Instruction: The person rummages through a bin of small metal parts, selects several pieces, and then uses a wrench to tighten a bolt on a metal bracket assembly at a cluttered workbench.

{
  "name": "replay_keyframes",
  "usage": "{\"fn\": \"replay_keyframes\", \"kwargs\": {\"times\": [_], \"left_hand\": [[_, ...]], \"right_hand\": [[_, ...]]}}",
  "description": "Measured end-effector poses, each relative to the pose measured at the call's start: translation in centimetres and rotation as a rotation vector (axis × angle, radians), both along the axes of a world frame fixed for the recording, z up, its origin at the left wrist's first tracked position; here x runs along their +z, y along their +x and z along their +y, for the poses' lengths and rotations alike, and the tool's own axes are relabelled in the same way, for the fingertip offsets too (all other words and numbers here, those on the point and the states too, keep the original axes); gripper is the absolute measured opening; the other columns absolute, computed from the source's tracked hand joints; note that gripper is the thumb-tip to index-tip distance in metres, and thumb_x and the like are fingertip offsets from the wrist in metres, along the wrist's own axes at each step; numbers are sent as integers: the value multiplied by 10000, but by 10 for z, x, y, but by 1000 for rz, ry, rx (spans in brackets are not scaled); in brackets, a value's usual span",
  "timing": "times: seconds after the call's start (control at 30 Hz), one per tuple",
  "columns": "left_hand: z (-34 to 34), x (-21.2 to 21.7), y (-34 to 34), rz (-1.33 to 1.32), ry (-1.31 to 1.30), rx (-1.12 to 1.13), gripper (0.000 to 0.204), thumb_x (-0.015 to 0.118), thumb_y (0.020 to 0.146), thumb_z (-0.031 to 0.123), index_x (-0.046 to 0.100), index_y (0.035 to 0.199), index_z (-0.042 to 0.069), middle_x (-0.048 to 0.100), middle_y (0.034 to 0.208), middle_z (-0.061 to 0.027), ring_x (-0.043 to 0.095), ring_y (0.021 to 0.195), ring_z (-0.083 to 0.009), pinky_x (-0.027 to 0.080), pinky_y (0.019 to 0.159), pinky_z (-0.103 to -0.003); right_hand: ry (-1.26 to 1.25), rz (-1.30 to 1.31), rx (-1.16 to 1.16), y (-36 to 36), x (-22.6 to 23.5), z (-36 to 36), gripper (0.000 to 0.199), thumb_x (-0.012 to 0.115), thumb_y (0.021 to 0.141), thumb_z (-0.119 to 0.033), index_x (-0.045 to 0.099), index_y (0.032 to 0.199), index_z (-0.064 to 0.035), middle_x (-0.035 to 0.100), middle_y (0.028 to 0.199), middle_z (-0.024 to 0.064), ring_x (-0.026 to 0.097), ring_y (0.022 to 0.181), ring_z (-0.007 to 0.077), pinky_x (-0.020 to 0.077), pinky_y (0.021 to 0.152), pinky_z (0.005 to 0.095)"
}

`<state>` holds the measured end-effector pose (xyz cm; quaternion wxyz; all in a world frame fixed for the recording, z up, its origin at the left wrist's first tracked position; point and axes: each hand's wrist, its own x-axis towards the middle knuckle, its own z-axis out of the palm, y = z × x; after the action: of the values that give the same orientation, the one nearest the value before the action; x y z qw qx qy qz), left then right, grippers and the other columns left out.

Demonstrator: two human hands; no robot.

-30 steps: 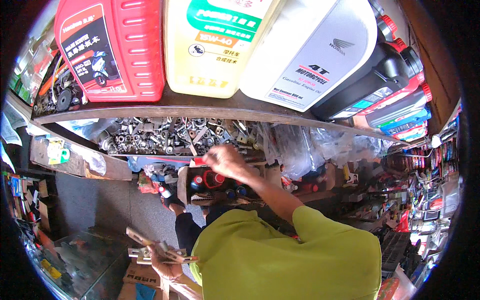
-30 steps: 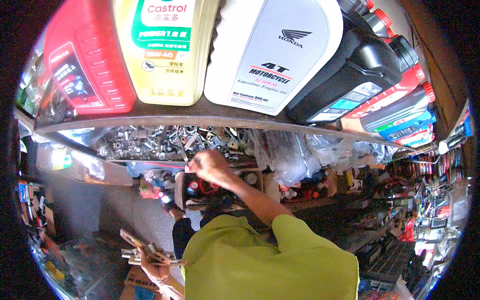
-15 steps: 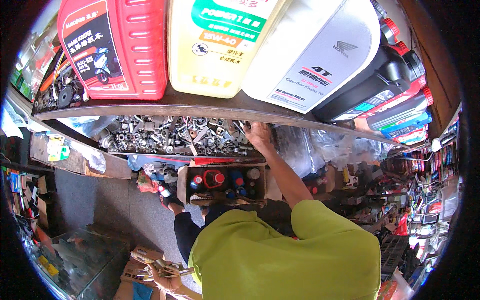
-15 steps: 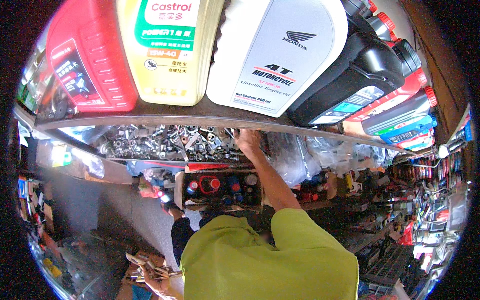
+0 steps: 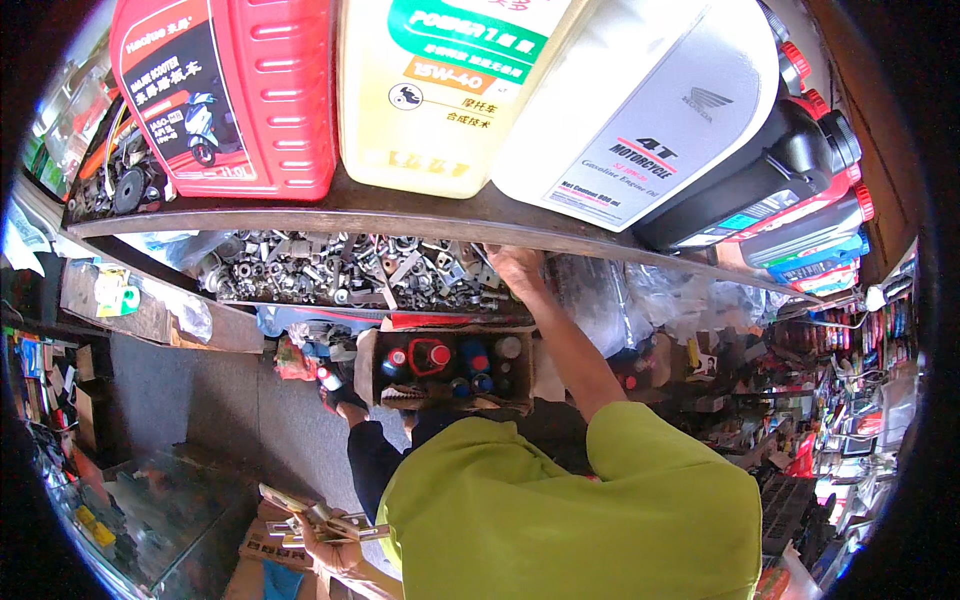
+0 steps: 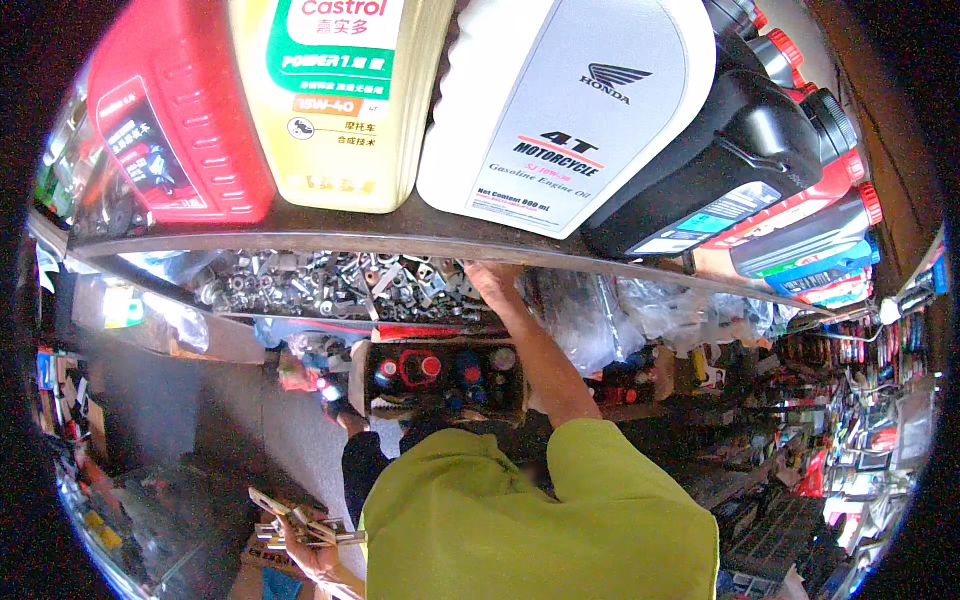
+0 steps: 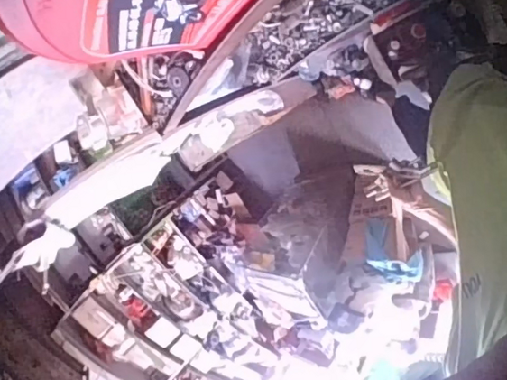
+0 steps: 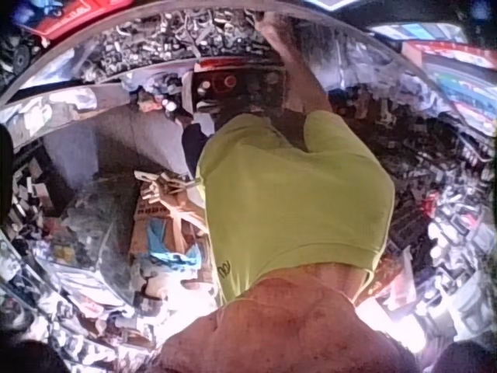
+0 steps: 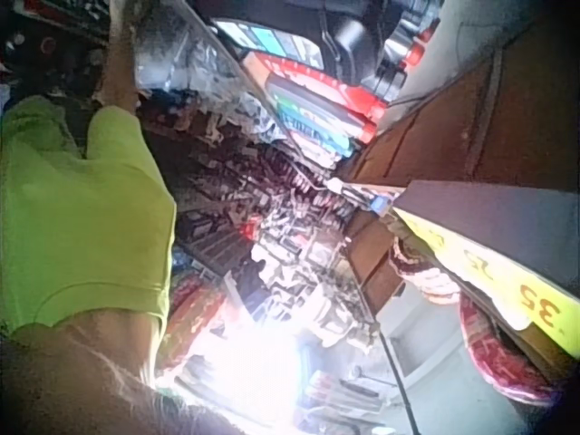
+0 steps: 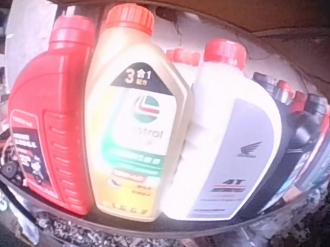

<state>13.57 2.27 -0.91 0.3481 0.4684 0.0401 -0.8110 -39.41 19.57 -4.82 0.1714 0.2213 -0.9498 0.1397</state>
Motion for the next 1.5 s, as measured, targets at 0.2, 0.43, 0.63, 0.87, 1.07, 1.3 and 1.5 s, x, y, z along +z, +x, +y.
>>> {"fn": "replay_keyframes", "kwargs": {"times": [0.2, 0.43, 0.63, 0.87, 1.07, 1.3, 1.5], "left_hand": [[1, 0, 3, 49, 4, 28, 178, 687, 824, 235, 647, 955, 121, 665, 882, -59, 625, 721, -222, 555, 592, -361], [5, 13, 1, 82, -73, 27, 193, 634, 877, 254, 622, 1020, 125, 649, 909, -52, 619, 752, -192, 549, 645, -364], [6, 13, 3, 45, 38, 94, 157, 671, 847, 207, 655, 955, 95, 688, 863, -89, 650, 668, -239, 572, 574, -370], [3, -2, 8, 131, -5, 35, 268, 653, 856, 317, 624, 1027, 113, 662, 891, -75, 632, 754, -235, 548, 647, -400], [1, -3, 6, 94, -35, -8, 214, 682, 823, 221, 649, 1012, 127, 675, 889, -73, 616, 689, -238, 540, 617, -397], [3, -4, 9, 41, -4, 19, 206, 657, 850, 288, 637, 974, 125, 660, 858, -78, 608, 691, -235, 528, 635, -397], [6, -10, 16, -49, 3, 62, 232, 642, 863, 319, 625, 987, 124, 641, 828, -76, 587, 683, -226, 506, 620, -382]], "right_hand": [[64, -231, 240, 19, 6, -55, 344, 607, 809, -310, 616, 1051, -64, 635, 981, 157, 586, 951, 356, 451, 806, 476], [-121, -383, 297, -10, -9, -53, 391, 614, 834, -347, 596, 1115, -76, 632, 1050, 174, 568, 1010, 351, 443, 877, 436], [81, -249, 254, -56, 12, -25, 494, 634, 806, -400, 563, 1186, -94, 593, 1153, 176, 527, 1102, 347, 413, 938, 442], [223, -455, 277, -10, 22, -40, 579, 645, 785, -435, 528, 1241, -98, 550, 1235, 183, 486, 1170, 347, 383, 981, 453], [353, -576, 129, -2, 44, -41, 716, 648, 763, -492, 455, 1318, -83, 453, 1348, 188, 407, 1252, 355, 335, 1026, 459], [323, -539, 107, -7, 48, -34, 607, 634, 796, -455, 505, 1272, -100, 513, 1299, 158, 465, 1200, 334, 363, 999, 452], [-203, -829, 109, -3, 55, -21, 400, 665, 809, -371, 649, 1037, -44, 670, 1014, 115, 602, 947, 234, 460, 835, 374]]}}
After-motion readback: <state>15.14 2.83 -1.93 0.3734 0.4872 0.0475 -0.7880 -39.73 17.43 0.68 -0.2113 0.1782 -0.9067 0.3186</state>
